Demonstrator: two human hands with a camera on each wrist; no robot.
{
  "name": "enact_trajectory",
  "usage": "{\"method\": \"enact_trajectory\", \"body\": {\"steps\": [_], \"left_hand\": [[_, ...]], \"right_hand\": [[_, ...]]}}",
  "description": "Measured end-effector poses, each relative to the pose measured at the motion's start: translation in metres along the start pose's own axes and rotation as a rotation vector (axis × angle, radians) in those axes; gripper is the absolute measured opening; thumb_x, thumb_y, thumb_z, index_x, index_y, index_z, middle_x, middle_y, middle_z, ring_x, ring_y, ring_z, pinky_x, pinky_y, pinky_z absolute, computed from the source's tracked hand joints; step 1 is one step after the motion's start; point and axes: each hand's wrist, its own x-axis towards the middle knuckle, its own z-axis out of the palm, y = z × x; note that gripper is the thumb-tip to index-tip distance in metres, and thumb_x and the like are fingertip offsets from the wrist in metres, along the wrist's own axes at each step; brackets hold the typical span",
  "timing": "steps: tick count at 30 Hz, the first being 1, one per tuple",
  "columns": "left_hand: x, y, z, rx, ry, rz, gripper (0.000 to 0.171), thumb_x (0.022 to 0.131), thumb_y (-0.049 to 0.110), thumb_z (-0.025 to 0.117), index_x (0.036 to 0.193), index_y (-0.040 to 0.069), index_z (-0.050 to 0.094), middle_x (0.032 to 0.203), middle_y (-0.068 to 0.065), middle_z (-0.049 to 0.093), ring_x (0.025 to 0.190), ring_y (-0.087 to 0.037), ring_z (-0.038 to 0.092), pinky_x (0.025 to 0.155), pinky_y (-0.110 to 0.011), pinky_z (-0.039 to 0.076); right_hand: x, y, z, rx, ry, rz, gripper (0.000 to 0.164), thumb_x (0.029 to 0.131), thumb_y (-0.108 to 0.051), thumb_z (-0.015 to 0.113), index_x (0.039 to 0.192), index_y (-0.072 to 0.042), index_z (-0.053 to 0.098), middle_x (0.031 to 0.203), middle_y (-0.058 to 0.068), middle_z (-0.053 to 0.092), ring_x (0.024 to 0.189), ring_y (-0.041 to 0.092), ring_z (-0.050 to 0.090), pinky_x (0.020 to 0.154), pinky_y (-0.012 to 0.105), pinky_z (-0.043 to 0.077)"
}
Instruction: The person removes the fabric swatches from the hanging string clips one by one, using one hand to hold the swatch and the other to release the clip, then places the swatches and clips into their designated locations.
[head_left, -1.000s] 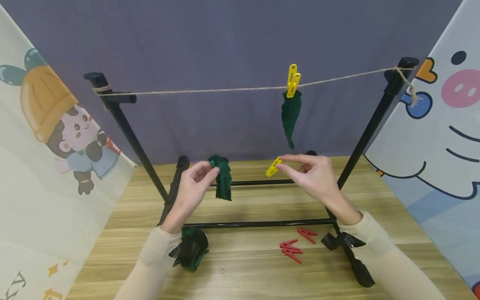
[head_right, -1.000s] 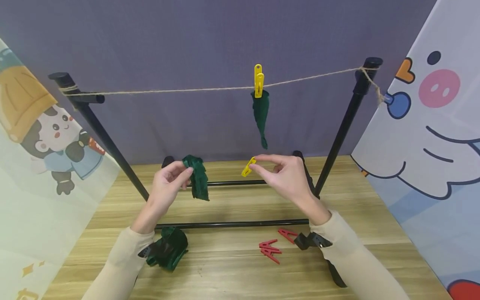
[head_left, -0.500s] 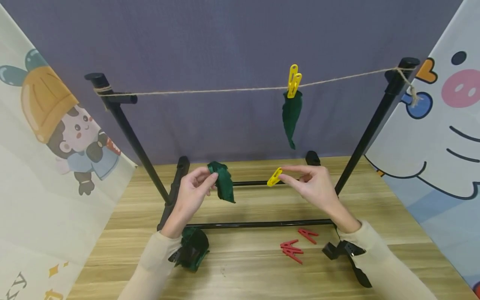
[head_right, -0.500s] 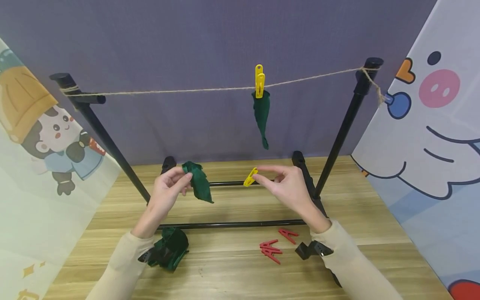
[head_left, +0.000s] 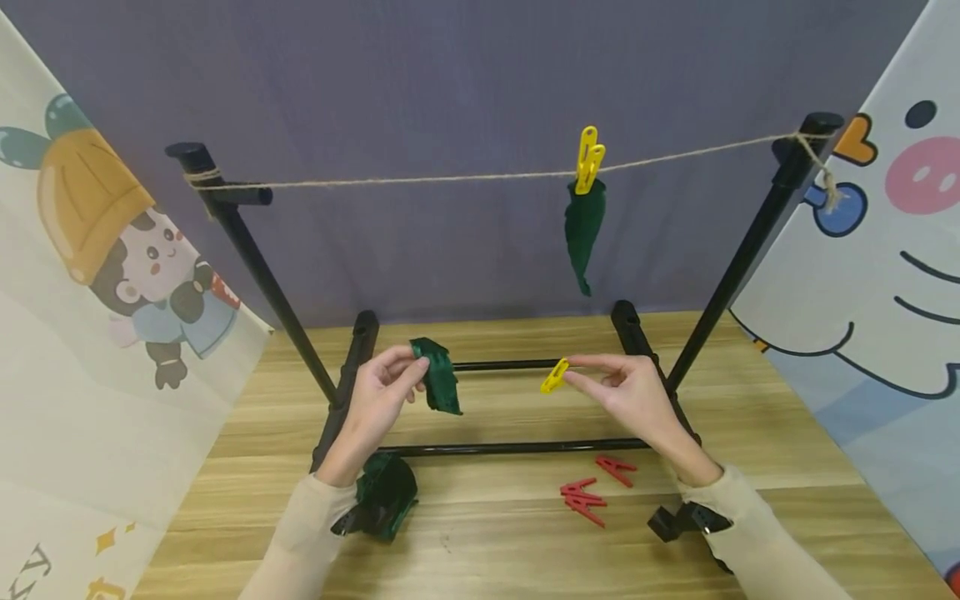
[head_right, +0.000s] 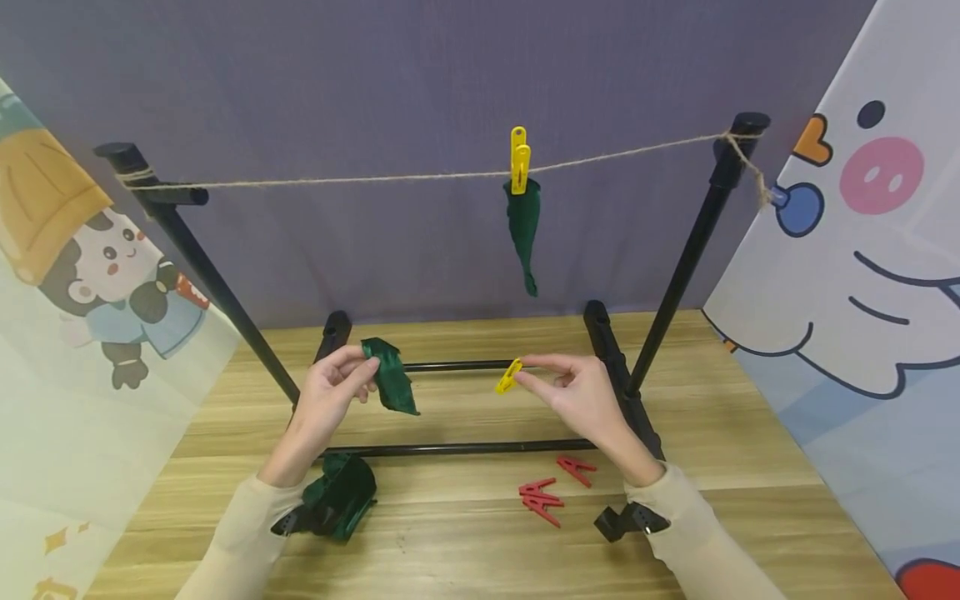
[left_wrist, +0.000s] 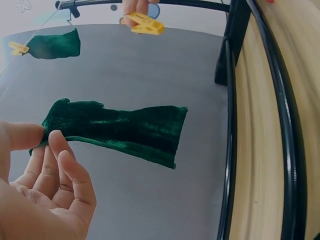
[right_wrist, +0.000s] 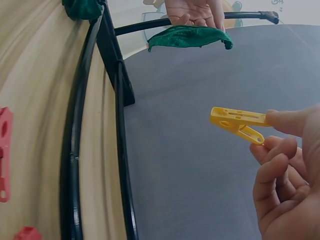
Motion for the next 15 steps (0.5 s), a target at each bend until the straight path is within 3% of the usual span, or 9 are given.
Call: {"method": "enact_trajectory", "body": {"steps": [2, 5, 13, 15], "left_hand": [[-0.002, -0.003, -0.001, 0.000, 0.000, -0.011, 0.024, 0.095, 0.022, 0.063, 0.108, 0.003, 0.062, 0.087, -0.008, 0.069, 0.072, -0.023, 0.061, 0.059, -0.030, 0.050], [-0.004, -0.007, -0.003, 0.002, 0.002, -0.018, 0.024, 0.095, 0.022, 0.063, 0.107, 0.001, 0.063, 0.087, -0.008, 0.069, 0.071, -0.019, 0.061, 0.060, -0.030, 0.050], [-0.009, -0.019, -0.006, 0.028, -0.005, -0.042, 0.023, 0.095, 0.022, 0.063, 0.108, 0.003, 0.063, 0.088, -0.009, 0.069, 0.072, -0.023, 0.062, 0.061, -0.034, 0.051], [-0.011, -0.021, -0.007, 0.030, -0.010, -0.053, 0.023, 0.095, 0.021, 0.062, 0.109, 0.003, 0.063, 0.089, -0.009, 0.069, 0.073, -0.022, 0.062, 0.060, -0.033, 0.051]], "right_hand": [[-0.002, 0.012, 0.002, 0.003, -0.005, 0.019, 0.028, 0.084, -0.029, 0.076, 0.109, -0.018, 0.073, 0.041, -0.002, 0.044, 0.032, -0.002, 0.023, 0.031, 0.027, 0.022], [-0.004, 0.028, 0.005, 0.006, -0.009, 0.043, 0.028, 0.083, -0.034, 0.076, 0.109, -0.023, 0.073, 0.044, -0.002, 0.051, 0.032, 0.004, 0.025, 0.031, 0.027, 0.023], [-0.010, 0.041, 0.011, 0.082, -0.016, 0.086, 0.030, 0.083, -0.033, 0.076, 0.111, -0.024, 0.072, 0.087, -0.002, 0.072, 0.031, 0.009, 0.027, 0.031, 0.030, 0.026], [-0.012, 0.043, 0.012, 0.099, -0.023, 0.107, 0.030, 0.083, -0.033, 0.076, 0.111, -0.024, 0.072, 0.073, 0.004, 0.069, 0.030, 0.009, 0.027, 0.030, 0.030, 0.026]]}}
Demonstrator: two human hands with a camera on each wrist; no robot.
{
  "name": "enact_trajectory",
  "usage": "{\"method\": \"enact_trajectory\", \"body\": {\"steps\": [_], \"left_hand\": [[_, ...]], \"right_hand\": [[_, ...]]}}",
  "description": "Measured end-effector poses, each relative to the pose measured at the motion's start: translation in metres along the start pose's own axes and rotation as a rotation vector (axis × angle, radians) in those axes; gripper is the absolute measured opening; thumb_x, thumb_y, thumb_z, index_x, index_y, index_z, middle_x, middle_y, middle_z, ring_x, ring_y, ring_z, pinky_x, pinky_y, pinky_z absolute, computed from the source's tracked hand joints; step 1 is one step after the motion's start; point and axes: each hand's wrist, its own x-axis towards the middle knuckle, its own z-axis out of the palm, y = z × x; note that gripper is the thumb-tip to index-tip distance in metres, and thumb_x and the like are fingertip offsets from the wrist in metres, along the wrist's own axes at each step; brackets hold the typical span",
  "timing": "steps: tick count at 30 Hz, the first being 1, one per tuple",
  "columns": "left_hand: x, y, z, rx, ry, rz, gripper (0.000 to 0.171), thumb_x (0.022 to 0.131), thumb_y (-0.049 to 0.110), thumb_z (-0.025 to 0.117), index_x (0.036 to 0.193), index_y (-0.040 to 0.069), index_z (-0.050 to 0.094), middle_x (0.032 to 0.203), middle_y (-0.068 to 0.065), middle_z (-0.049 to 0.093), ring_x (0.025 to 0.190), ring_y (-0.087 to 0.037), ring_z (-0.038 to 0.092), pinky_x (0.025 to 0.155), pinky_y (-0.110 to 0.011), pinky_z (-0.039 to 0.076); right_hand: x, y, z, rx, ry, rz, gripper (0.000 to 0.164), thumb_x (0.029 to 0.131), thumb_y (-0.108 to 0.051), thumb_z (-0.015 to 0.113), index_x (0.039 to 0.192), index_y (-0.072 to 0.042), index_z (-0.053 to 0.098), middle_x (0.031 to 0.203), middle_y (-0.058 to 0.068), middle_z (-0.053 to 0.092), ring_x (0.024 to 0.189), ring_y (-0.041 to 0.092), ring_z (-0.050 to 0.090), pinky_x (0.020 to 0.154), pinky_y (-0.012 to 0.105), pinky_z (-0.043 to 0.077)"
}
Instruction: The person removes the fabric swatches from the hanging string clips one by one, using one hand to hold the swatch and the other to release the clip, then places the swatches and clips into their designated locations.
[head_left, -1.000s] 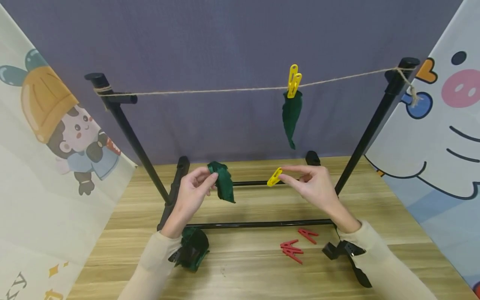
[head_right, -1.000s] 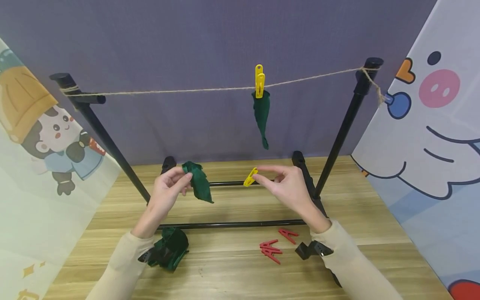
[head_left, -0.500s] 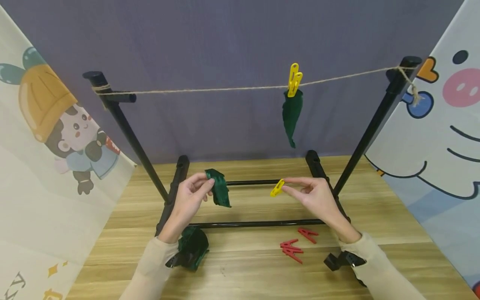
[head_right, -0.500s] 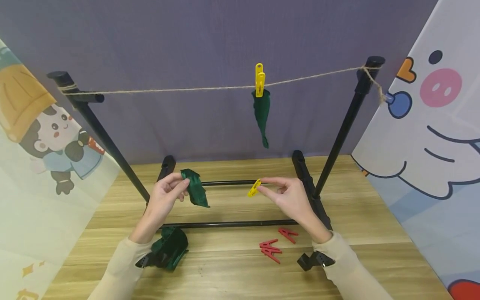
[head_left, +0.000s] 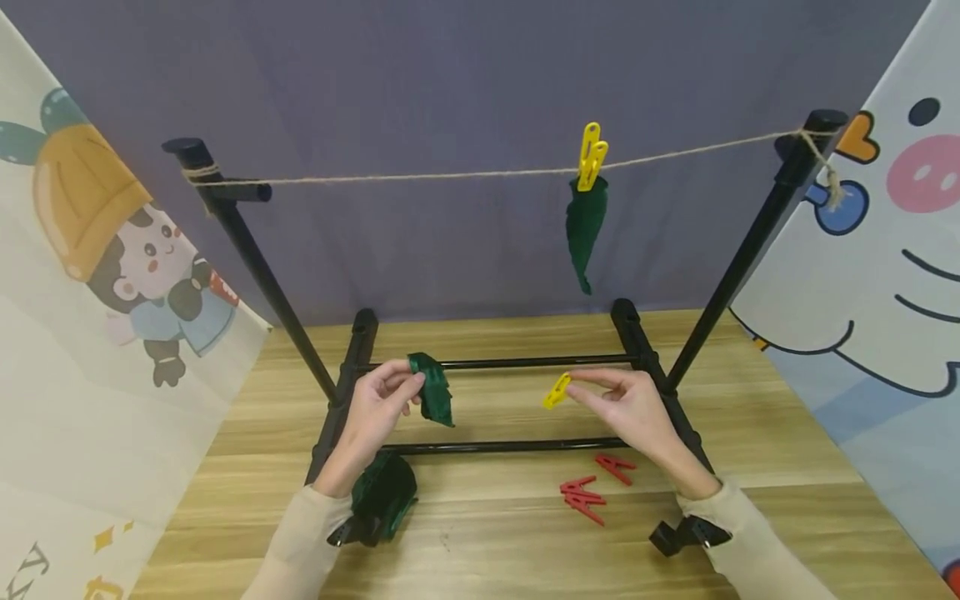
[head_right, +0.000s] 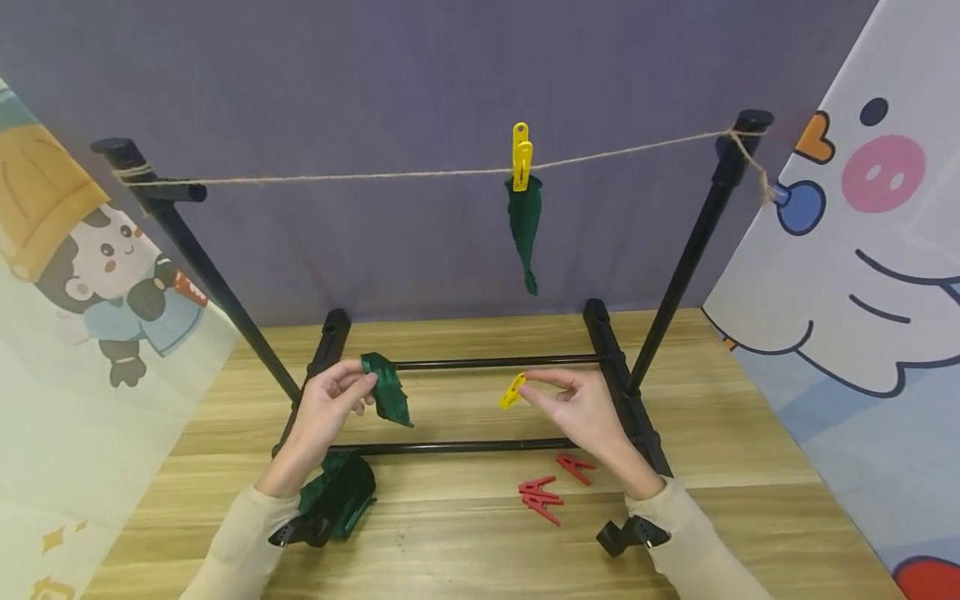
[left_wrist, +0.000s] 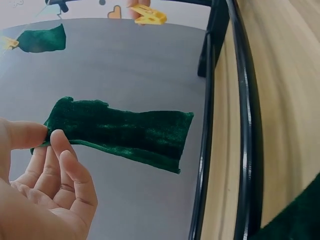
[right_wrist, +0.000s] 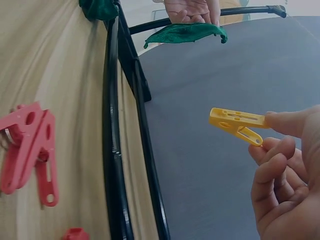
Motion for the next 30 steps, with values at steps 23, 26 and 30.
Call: {"method": "enact_trajectory", "body": {"steps": [23, 26, 30], "left_hand": [[-0.028, -0.013, -0.014, 0.169, -0.085, -0.106, 0.031, 0.096, 0.022, 0.060, 0.119, 0.001, 0.060, 0.080, -0.006, 0.070, 0.072, -0.030, 0.062, 0.064, -0.032, 0.050], [-0.033, -0.004, -0.017, 0.184, -0.108, -0.137, 0.029, 0.097, 0.017, 0.058, 0.120, -0.002, 0.059, 0.085, -0.008, 0.071, 0.074, -0.029, 0.063, 0.067, -0.036, 0.052], [-0.035, -0.013, -0.023, 0.197, -0.121, -0.189, 0.030, 0.097, 0.022, 0.059, 0.121, 0.002, 0.060, 0.088, -0.006, 0.072, 0.077, -0.029, 0.064, 0.070, -0.039, 0.053]], "right_hand": [[-0.024, 0.016, 0.011, 0.026, -0.087, 0.177, 0.034, 0.087, -0.029, 0.072, 0.116, -0.012, 0.069, 0.056, 0.008, 0.061, 0.030, 0.001, 0.029, 0.030, 0.025, 0.026], [-0.026, 0.028, 0.012, 0.005, -0.091, 0.182, 0.033, 0.086, -0.032, 0.073, 0.114, -0.016, 0.070, 0.048, 0.005, 0.053, 0.030, 0.000, 0.028, 0.030, 0.025, 0.025], [-0.031, 0.040, 0.011, -0.012, -0.105, 0.221, 0.033, 0.081, -0.039, 0.076, 0.110, -0.024, 0.072, 0.043, -0.001, 0.044, 0.032, 0.005, 0.026, 0.031, 0.025, 0.024]]}}
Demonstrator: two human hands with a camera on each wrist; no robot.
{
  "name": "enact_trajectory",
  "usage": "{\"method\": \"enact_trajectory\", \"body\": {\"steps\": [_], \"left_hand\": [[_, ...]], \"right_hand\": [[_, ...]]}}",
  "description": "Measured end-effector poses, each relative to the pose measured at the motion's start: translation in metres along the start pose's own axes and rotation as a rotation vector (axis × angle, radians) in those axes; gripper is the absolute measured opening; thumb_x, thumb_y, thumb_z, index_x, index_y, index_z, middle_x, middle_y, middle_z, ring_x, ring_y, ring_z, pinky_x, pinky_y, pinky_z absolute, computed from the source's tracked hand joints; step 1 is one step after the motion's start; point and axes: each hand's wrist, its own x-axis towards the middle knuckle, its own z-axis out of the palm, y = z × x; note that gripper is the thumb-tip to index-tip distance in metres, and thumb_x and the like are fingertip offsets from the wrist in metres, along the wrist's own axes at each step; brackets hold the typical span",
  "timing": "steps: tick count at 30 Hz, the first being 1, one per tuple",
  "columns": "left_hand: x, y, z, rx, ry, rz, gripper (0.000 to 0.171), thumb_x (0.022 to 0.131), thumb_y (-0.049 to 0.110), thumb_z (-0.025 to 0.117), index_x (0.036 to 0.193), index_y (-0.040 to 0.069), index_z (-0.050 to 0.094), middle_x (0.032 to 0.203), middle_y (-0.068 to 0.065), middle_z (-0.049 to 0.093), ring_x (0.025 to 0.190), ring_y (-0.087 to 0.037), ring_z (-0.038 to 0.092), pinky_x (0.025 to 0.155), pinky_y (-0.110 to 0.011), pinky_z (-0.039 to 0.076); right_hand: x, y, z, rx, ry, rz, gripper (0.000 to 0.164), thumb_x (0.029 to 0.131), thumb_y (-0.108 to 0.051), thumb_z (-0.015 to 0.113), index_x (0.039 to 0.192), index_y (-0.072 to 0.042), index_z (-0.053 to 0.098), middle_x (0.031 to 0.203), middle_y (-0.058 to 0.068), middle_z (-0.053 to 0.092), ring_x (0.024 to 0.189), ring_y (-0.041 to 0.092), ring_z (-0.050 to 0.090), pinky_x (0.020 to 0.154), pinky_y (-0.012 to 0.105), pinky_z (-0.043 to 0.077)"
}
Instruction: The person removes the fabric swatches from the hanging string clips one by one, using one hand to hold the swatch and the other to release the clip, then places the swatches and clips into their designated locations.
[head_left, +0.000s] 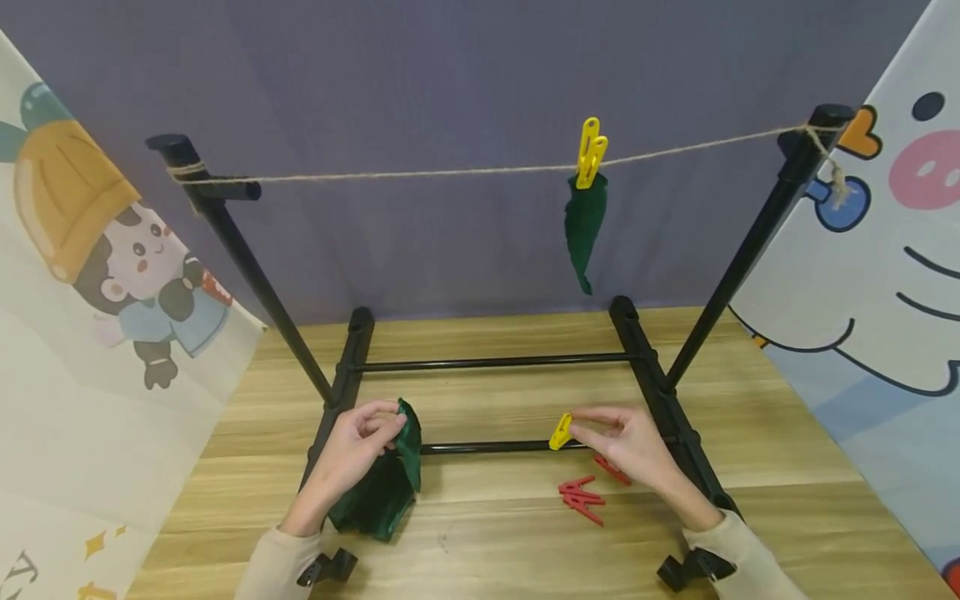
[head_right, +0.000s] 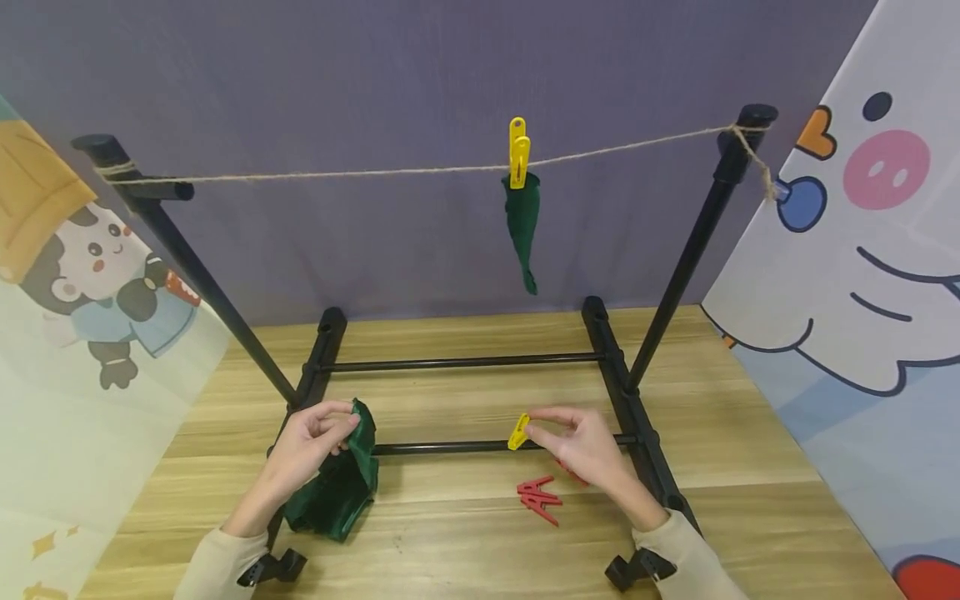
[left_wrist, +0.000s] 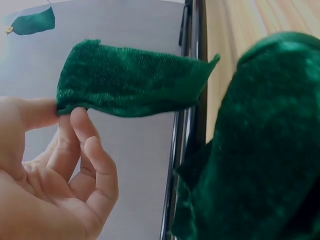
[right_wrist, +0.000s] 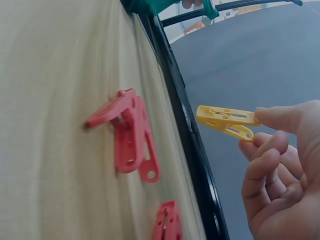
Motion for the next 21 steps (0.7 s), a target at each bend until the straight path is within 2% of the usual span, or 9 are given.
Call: {"method": "enact_trajectory", "body": {"steps": [3, 5, 7, 10, 12, 14, 17, 21], "left_hand": [[0.000, -0.015, -0.003, 0.029, -0.023, 0.001, 0.033, 0.096, 0.028, 0.060, 0.120, 0.005, 0.061, 0.080, -0.004, 0.072, 0.075, -0.026, 0.064, 0.069, -0.037, 0.053], [-0.003, -0.022, -0.005, 0.064, -0.041, 0.012, 0.034, 0.096, 0.031, 0.061, 0.119, 0.007, 0.062, 0.069, -0.005, 0.069, 0.072, -0.025, 0.064, 0.067, -0.033, 0.053], [-0.006, -0.028, -0.006, 0.092, -0.061, 0.030, 0.035, 0.096, 0.032, 0.060, 0.118, 0.006, 0.062, 0.059, -0.007, 0.063, 0.069, -0.024, 0.064, 0.064, -0.031, 0.051], [-0.010, -0.033, -0.009, 0.125, -0.061, 0.032, 0.033, 0.095, 0.034, 0.060, 0.117, 0.009, 0.063, 0.047, -0.004, 0.050, 0.052, -0.015, 0.053, 0.051, -0.025, 0.043], [-0.011, -0.035, -0.012, 0.120, -0.047, 0.025, 0.033, 0.095, 0.033, 0.060, 0.116, 0.008, 0.063, 0.046, -0.002, 0.046, 0.046, -0.011, 0.045, 0.050, -0.024, 0.043], [-0.013, -0.036, -0.015, 0.102, -0.024, 0.011, 0.032, 0.095, 0.032, 0.061, 0.117, 0.009, 0.063, 0.048, -0.002, 0.047, 0.044, -0.009, 0.040, 0.048, -0.025, 0.043], [-0.016, -0.035, -0.020, 0.067, -0.005, 0.006, 0.032, 0.095, 0.030, 0.061, 0.118, 0.007, 0.062, 0.053, -0.003, 0.051, 0.045, -0.009, 0.042, 0.049, -0.027, 0.045], [-0.018, -0.033, -0.024, 0.041, 0.006, 0.001, 0.033, 0.096, 0.030, 0.060, 0.120, 0.007, 0.060, 0.055, 0.000, 0.047, 0.041, -0.008, 0.036, 0.038, -0.024, 0.033]], "right_hand": [[-0.004, 0.005, 0.001, 0.003, -0.023, 0.025, 0.033, 0.080, -0.043, 0.076, 0.108, -0.028, 0.072, 0.042, 0.000, 0.040, 0.033, 0.008, 0.026, 0.031, 0.025, 0.023], [-0.007, 0.008, 0.001, -0.013, -0.040, 0.020, 0.033, 0.079, -0.043, 0.076, 0.108, -0.028, 0.072, 0.042, 0.001, 0.040, 0.033, 0.008, 0.026, 0.031, 0.025, 0.023], [-0.010, 0.011, 0.002, -0.024, -0.054, 0.008, 0.032, 0.079, -0.042, 0.077, 0.107, -0.026, 0.073, 0.048, 0.002, 0.050, 0.033, 0.006, 0.026, 0.031, 0.024, 0.024], [-0.012, 0.018, 0.003, -0.043, -0.058, -0.008, 0.030, 0.080, -0.036, 0.078, 0.106, -0.022, 0.073, 0.057, 0.006, 0.060, 0.033, 0.001, 0.026, 0.032, 0.022, 0.024], [-0.014, 0.020, 0.004, -0.050, -0.052, -0.008, 0.029, 0.081, -0.031, 0.078, 0.107, -0.019, 0.073, 0.059, 0.008, 0.062, 0.033, -0.003, 0.025, 0.032, 0.022, 0.023], [-0.015, 0.022, 0.005, -0.067, -0.046, -0.005, 0.028, 0.081, -0.028, 0.078, 0.107, -0.018, 0.073, 0.052, 0.006, 0.055, 0.032, -0.005, 0.025, 0.033, 0.021, 0.022], [-0.016, 0.022, 0.006, -0.096, -0.040, 0.002, 0.026, 0.080, -0.028, 0.079, 0.105, -0.021, 0.073, 0.047, -0.001, 0.047, 0.032, -0.006, 0.025, 0.033, 0.022, 0.022], [-0.018, 0.022, 0.005, -0.121, -0.039, -0.006, 0.026, 0.079, -0.035, 0.079, 0.102, -0.026, 0.074, 0.045, -0.005, 0.045, 0.032, -0.001, 0.025, 0.032, 0.021, 0.023]]}}
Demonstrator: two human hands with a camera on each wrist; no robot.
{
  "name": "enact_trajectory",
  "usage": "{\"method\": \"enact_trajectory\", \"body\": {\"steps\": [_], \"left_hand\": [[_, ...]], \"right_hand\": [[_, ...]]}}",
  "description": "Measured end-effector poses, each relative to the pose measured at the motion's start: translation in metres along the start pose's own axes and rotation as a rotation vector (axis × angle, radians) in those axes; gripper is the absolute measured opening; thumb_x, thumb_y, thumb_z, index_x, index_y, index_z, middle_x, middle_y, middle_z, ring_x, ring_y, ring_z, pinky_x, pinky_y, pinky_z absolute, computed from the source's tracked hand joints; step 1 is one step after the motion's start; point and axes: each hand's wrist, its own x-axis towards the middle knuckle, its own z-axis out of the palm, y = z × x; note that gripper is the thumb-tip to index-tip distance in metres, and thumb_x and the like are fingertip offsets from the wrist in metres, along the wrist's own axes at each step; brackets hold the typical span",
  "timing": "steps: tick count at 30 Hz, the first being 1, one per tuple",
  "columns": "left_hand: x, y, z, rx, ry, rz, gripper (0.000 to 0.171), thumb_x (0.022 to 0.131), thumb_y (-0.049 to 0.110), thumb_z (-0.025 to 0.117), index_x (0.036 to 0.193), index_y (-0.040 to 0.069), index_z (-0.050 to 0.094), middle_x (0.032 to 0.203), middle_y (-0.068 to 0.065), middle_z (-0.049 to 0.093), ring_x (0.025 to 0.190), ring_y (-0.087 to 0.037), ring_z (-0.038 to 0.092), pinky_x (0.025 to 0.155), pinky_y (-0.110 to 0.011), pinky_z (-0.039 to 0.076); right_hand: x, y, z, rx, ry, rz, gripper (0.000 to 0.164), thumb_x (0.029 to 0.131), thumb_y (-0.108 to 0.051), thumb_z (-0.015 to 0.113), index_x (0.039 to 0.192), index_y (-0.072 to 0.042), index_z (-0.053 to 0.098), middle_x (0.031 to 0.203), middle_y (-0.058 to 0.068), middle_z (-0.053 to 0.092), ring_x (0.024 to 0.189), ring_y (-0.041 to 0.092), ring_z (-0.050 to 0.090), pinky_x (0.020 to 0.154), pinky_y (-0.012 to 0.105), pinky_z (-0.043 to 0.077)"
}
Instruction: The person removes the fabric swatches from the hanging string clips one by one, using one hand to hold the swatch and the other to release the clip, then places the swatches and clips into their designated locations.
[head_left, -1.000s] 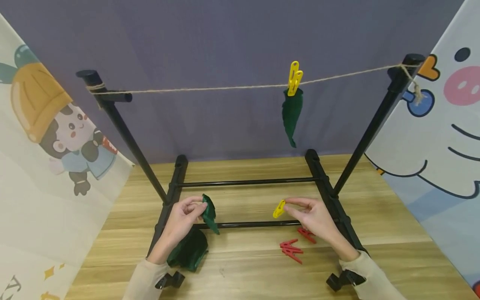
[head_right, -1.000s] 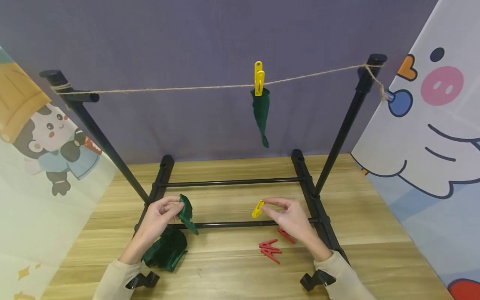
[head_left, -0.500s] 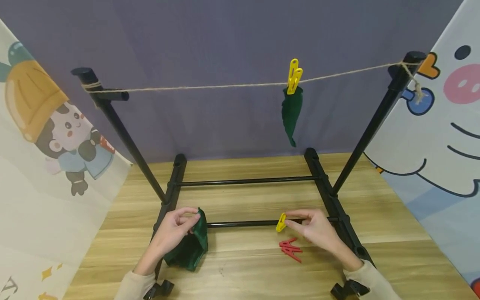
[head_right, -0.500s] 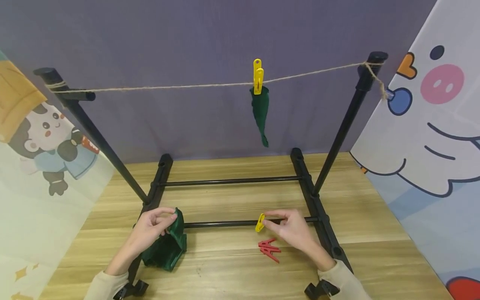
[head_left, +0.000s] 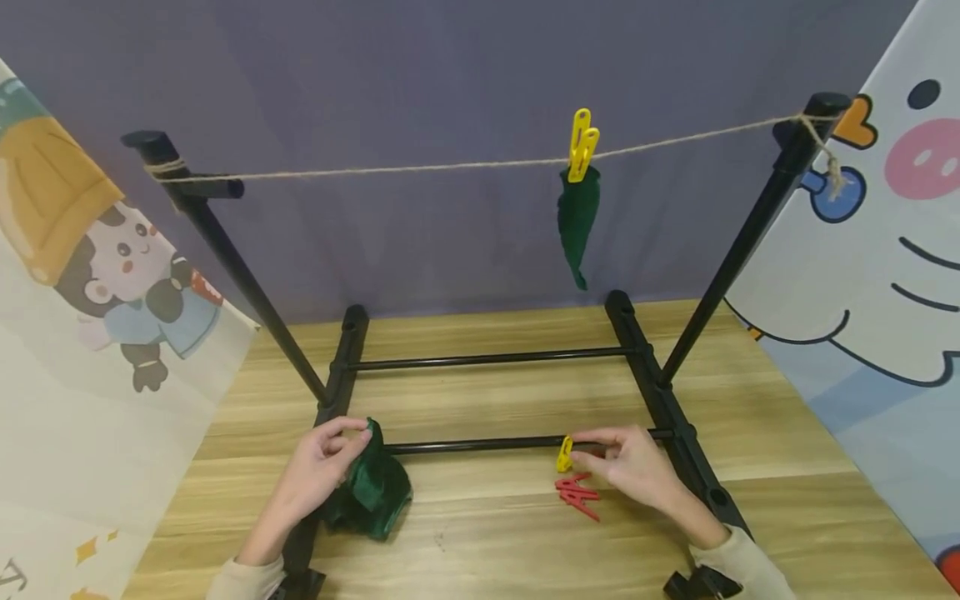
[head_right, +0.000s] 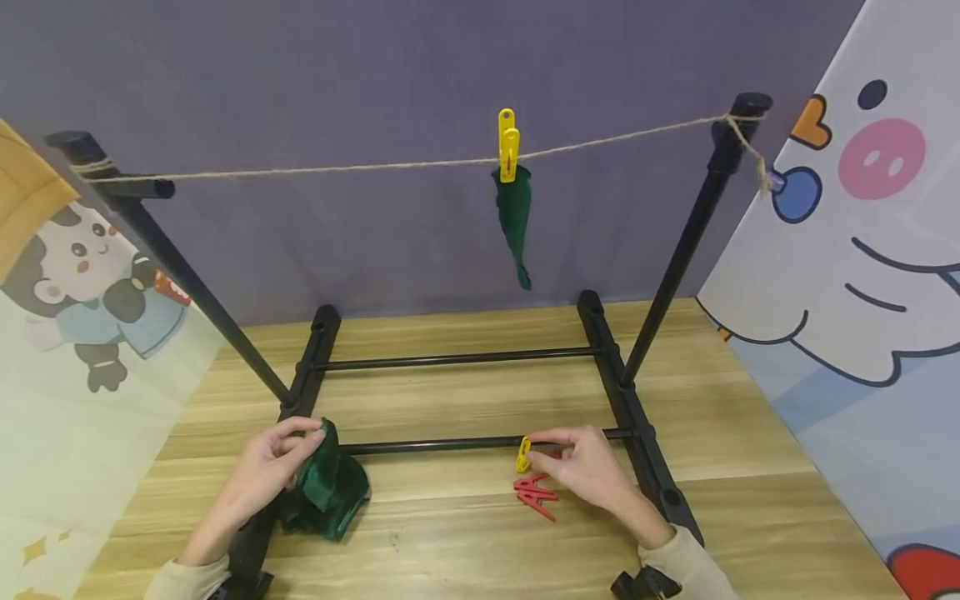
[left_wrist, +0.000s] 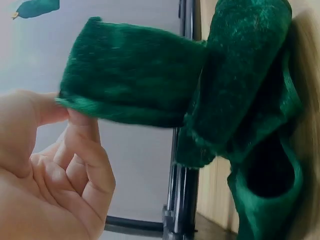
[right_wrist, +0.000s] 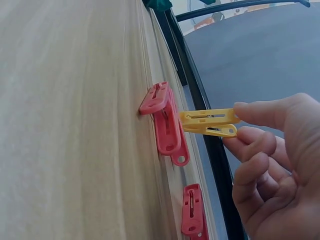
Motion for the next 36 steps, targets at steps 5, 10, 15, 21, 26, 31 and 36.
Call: {"method": "enact_trajectory", "body": {"steps": [5, 10, 15, 21, 26, 31, 36], "left_hand": [[-0.001, -0.006, 0.000, 0.026, -0.043, -0.022, 0.034, 0.096, 0.029, 0.061, 0.121, 0.007, 0.059, 0.061, -0.001, 0.054, 0.041, -0.008, 0.037, 0.038, -0.025, 0.036], [-0.003, -0.017, 0.007, 0.163, -0.108, 0.040, 0.029, 0.095, 0.027, 0.062, 0.116, 0.007, 0.063, 0.086, 0.003, 0.068, 0.072, -0.008, 0.063, 0.067, -0.029, 0.055], [-0.003, -0.023, 0.014, 0.314, -0.168, 0.060, 0.025, 0.095, 0.027, 0.062, 0.113, 0.010, 0.065, 0.092, 0.006, 0.069, 0.078, -0.008, 0.064, 0.067, -0.026, 0.053], [-0.001, -0.025, 0.020, 0.383, -0.277, 0.051, 0.027, 0.095, 0.031, 0.062, 0.112, 0.011, 0.067, 0.092, 0.006, 0.067, 0.074, -0.006, 0.060, 0.060, -0.023, 0.049], [0.000, -0.022, 0.021, 0.396, -0.312, 0.070, 0.029, 0.095, 0.034, 0.061, 0.113, 0.012, 0.066, 0.092, 0.007, 0.067, 0.075, -0.007, 0.061, 0.062, -0.024, 0.050], [0.000, -0.018, 0.018, 0.431, -0.259, 0.075, 0.025, 0.095, 0.031, 0.061, 0.113, 0.014, 0.066, 0.092, 0.008, 0.068, 0.074, -0.004, 0.061, 0.062, -0.023, 0.050], [0.001, -0.014, 0.016, 0.475, -0.159, 0.077, 0.021, 0.094, 0.030, 0.064, 0.110, 0.018, 0.068, 0.091, 0.013, 0.068, 0.076, -0.001, 0.061, 0.066, -0.024, 0.050]], "right_hand": [[-0.005, -0.001, -0.001, -0.019, -0.017, -0.034, 0.030, 0.079, -0.038, 0.078, 0.105, -0.025, 0.073, 0.061, -0.007, 0.062, 0.039, 0.003, 0.033, 0.035, 0.021, 0.029], [-0.008, 0.002, 0.000, -0.060, -0.044, -0.056, 0.032, 0.079, -0.036, 0.079, 0.107, -0.021, 0.073, 0.093, -0.010, 0.070, 0.042, 0.003, 0.035, 0.038, 0.021, 0.032], [-0.009, 0.007, 0.000, -0.093, -0.071, -0.035, 0.029, 0.080, -0.037, 0.078, 0.106, -0.024, 0.073, 0.086, -0.011, 0.069, 0.038, 0.003, 0.030, 0.035, 0.020, 0.027], [-0.009, 0.010, 0.000, -0.096, -0.120, -0.037, 0.029, 0.084, -0.036, 0.074, 0.108, -0.019, 0.073, 0.096, -0.007, 0.070, 0.052, 0.002, 0.051, 0.044, 0.021, 0.041], [-0.011, 0.009, -0.006, -0.117, -0.192, -0.026, 0.034, 0.085, -0.039, 0.072, 0.108, -0.013, 0.072, 0.102, -0.004, 0.071, 0.089, 0.008, 0.064, 0.068, 0.023, 0.052], [-0.010, 0.008, -0.010, -0.067, -0.215, -0.028, 0.034, 0.088, -0.035, 0.070, 0.111, -0.011, 0.071, 0.103, -0.001, 0.070, 0.080, 0.012, 0.065, 0.062, 0.024, 0.052], [-0.006, 0.011, -0.008, -0.053, -0.162, -0.014, 0.029, 0.088, -0.031, 0.071, 0.113, -0.016, 0.070, 0.098, -0.003, 0.070, 0.045, 0.012, 0.053, 0.040, 0.024, 0.041]]}}
